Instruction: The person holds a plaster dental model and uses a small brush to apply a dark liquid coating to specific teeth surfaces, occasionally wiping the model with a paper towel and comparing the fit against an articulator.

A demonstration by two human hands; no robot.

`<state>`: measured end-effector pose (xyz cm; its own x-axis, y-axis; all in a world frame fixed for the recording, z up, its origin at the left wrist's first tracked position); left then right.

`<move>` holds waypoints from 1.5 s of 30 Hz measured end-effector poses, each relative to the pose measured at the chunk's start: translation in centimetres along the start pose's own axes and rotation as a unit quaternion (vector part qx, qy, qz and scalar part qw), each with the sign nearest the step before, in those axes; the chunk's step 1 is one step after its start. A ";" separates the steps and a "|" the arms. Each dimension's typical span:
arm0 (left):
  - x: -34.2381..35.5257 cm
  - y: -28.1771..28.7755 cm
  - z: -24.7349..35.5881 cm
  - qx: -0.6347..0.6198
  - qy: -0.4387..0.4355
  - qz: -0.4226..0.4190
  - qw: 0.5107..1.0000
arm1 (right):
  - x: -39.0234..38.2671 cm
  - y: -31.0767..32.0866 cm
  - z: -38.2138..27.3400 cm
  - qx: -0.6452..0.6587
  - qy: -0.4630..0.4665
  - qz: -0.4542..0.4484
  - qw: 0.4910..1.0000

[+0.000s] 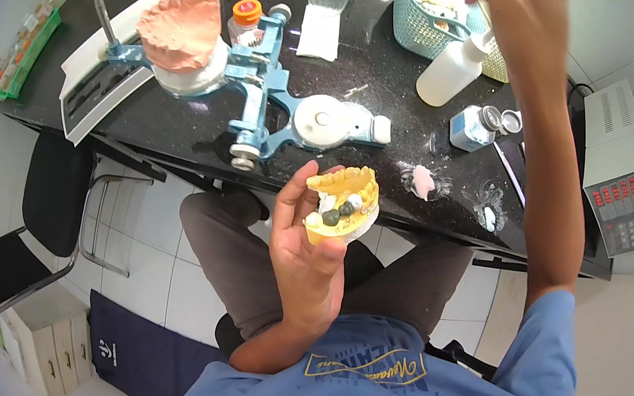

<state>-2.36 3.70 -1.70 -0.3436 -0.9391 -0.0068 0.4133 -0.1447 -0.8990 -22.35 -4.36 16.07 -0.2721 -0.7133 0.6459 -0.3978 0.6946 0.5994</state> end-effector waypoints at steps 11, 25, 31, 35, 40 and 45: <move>0.3 1.9 2.0 -0.021 -0.039 0.010 0.999 | 8.7 -13.5 5.2 -0.205 0.024 -0.130 0.970; 0.5 2.5 2.2 -0.025 -0.003 0.003 1.000 | -5.3 -10.3 2.3 -0.116 0.068 -0.112 0.985; 0.4 2.0 1.8 -0.008 -0.009 0.004 1.000 | -6.8 -8.8 2.5 -0.111 0.071 -0.140 0.981; 0.5 1.9 1.3 0.012 -0.007 0.008 1.000 | -9.1 -5.0 1.2 -0.001 0.006 -0.104 0.995; 0.6 1.0 0.4 0.040 -0.013 0.029 0.999 | -15.1 -1.3 0.7 0.200 0.028 -0.061 0.977; 0.4 1.1 -0.4 0.075 -0.039 0.050 0.995 | -18.3 -2.2 -0.8 0.257 0.096 0.010 0.962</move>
<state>-2.40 3.32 -2.84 -0.2300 -0.9717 -0.0542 0.5664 -0.0883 -0.8194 -15.81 7.30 3.31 -0.1375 -0.6358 0.7595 -0.7875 0.5352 0.3055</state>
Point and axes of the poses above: each hand's wrist, its own x-axis towards the middle knuckle, its own y-axis out of the back of the hand, z = x × y, the point moved 4 cm from there along x, towards the middle knuckle, and after that the axes turned 13 degrees about -x, right-handed, at the moved point
